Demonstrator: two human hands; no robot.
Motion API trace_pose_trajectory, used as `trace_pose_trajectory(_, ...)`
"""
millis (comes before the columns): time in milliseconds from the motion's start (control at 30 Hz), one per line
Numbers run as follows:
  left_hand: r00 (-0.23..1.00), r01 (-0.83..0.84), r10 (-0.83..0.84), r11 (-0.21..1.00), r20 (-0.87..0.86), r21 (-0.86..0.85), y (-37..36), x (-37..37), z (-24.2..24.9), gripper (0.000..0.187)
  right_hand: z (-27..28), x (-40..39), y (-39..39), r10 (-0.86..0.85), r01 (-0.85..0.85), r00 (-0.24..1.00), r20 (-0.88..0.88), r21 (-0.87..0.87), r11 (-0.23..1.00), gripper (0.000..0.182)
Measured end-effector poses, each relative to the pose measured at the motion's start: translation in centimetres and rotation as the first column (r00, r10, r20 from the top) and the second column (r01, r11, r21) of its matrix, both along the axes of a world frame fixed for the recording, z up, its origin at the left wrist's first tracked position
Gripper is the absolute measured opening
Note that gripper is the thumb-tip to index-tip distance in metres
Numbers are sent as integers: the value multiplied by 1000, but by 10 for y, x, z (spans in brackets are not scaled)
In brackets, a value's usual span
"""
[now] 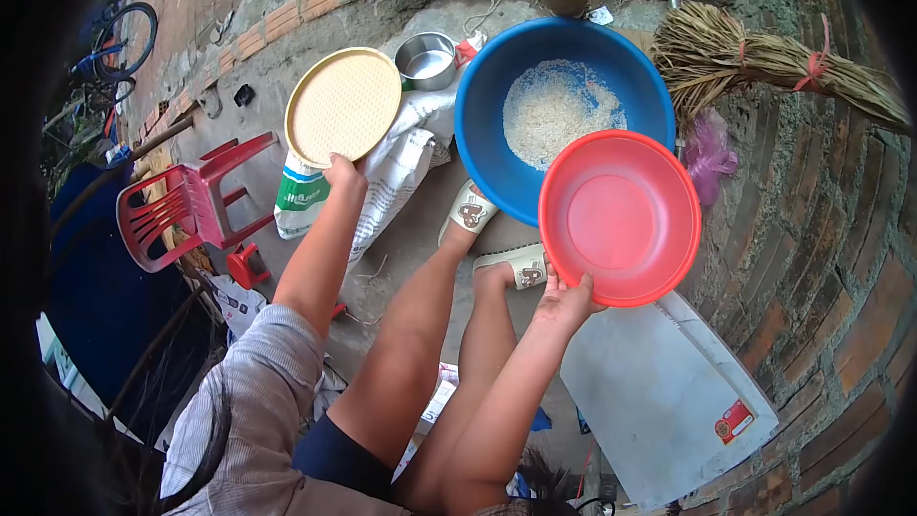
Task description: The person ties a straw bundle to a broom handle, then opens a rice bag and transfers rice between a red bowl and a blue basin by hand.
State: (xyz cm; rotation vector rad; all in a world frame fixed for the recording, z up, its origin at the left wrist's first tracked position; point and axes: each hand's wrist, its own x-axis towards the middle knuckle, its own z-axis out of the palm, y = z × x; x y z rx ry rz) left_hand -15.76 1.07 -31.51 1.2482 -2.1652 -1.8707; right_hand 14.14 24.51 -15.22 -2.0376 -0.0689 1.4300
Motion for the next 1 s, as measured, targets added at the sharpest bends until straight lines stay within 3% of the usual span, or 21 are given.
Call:
trace_pose_trajectory(67, 989, -66, 58, 996, 135, 57, -9, -4, -23, 59, 0, 3, -2, 33, -33, 999, -28, -8, 999, 48)
trace_pose_trajectory(300, 987, -34, 14, 992, 162, 121, 5, 3, -10, 63, 10, -2, -2, 59, -59, 998, 1, 4, 998, 52)
trace_pose_trajectory(367, 993, -2, -8, 997, 119, 83, 10, 6, -4, 45, 6, 1, -6, 47, -48, 999, 11, 5, 999, 52)
trace_pose_trajectory(400, 993, -1, -9, 997, 120, 81, 9, 5, -3, 45, 4, 2, -7, 46, -46, 999, 12, 4, 999, 52)
trace_pose_trajectory(467, 990, -2, -11, 995, 139, 96, 2, 3, -9, 62, 4, 5, -7, 53, -53, 999, 7, -14, 998, 54)
trace_pose_trajectory(600, 992, -25, 12, 995, 128, 101, 5, 3, -6, 62, 5, 4, -7, 60, -60, 998, 7, -26, 998, 54)
trace_pose_trajectory(700, 996, -32, 31, 999, 86, 13, 14, 4, 8, 57, 3, 5, -7, 52, -52, 999, 11, -21, 998, 54)
trace_pose_trajectory(767, 988, -134, 151, 952, 42, -275, 31, 0, 35, 47, 5, 5, -6, 42, -42, 999, 11, 5, 999, 54)
trace_pose_trajectory(833, 994, -60, 89, 928, 61, -368, 66, 24, 86, 39, 8, 3, -5, 24, -24, 999, 25, 19, 1000, 54)
trace_pose_trajectory(900, 958, 176, -218, 960, -186, -216, 73, 53, 102, 35, 8, 3, -8, 4, -5, 999, 35, 28, 1000, 53)
trace_pose_trajectory(1000, 827, 500, -530, 846, -188, -185, 95, 104, 105, 30, 2, 4, -12, -36, 30, 995, 90, 73, 997, 52)
